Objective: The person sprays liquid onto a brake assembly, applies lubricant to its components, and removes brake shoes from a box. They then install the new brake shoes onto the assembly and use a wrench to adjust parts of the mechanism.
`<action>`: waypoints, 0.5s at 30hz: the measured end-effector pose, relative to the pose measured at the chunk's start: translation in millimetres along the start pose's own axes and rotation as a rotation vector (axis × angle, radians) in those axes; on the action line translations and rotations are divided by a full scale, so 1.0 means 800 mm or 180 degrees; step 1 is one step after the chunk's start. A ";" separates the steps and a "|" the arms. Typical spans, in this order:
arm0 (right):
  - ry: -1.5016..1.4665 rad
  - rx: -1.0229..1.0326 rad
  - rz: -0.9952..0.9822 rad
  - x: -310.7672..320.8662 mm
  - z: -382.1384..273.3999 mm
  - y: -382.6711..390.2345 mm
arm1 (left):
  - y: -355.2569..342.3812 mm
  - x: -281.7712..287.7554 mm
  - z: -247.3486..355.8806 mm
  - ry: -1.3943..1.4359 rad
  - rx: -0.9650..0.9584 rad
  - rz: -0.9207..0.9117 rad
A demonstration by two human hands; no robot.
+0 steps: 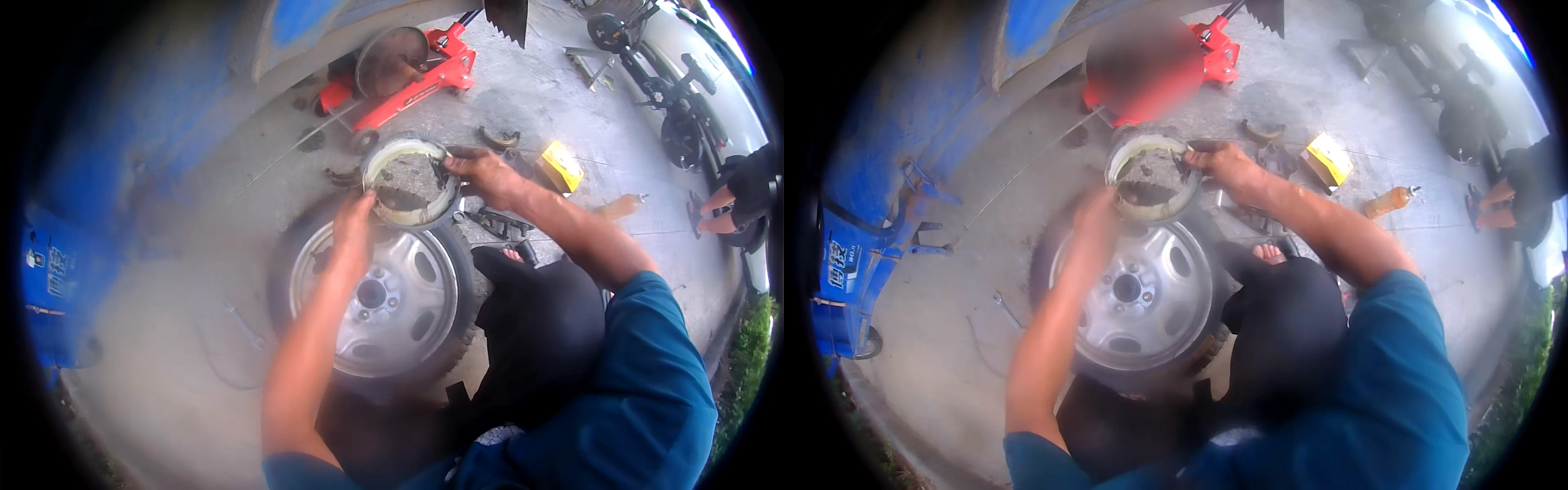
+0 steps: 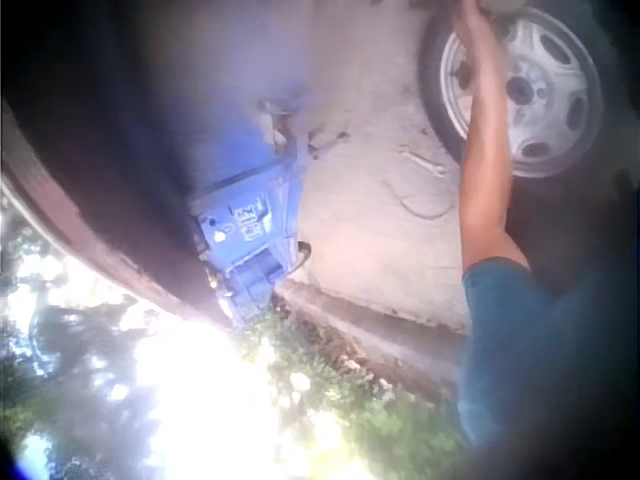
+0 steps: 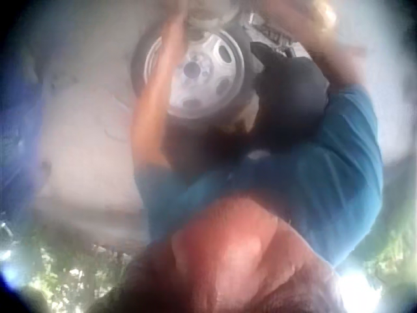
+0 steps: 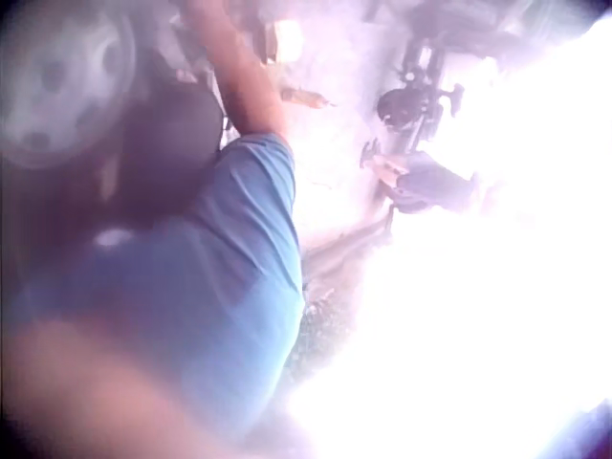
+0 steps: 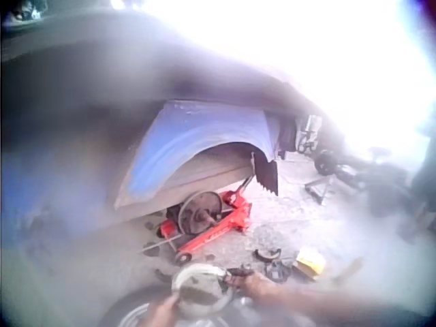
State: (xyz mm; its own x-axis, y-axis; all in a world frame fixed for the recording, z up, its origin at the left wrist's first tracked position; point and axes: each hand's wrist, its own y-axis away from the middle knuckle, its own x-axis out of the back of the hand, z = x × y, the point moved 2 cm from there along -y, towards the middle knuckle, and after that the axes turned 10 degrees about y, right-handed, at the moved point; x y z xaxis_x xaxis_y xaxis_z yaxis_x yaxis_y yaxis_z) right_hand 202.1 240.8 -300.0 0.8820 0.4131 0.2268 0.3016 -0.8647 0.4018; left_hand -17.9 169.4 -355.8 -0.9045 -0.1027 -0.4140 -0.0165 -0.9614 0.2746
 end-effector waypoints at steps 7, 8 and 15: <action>-0.0735 0.0555 -0.0099 0.007 0.067 -0.063 | -0.029 -0.049 0.032 -0.1024 -0.1122 0.1026; -0.0899 0.0834 0.0158 0.015 0.068 -0.076 | -0.043 -0.064 0.047 -0.1302 -0.1255 0.1139; -0.1337 0.1315 0.0287 0.062 0.007 -0.164 | -0.175 -0.100 0.081 -0.1144 -0.2096 0.1532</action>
State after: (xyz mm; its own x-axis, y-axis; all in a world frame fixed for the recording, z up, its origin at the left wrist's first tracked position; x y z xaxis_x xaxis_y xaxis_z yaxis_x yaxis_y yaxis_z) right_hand 208.2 373.0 -346.3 0.9530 0.2573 -0.1602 0.2606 -0.9654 -0.0005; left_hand 29.5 328.6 -304.8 -0.8312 -0.5533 -0.0549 0.5478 -0.7979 -0.2517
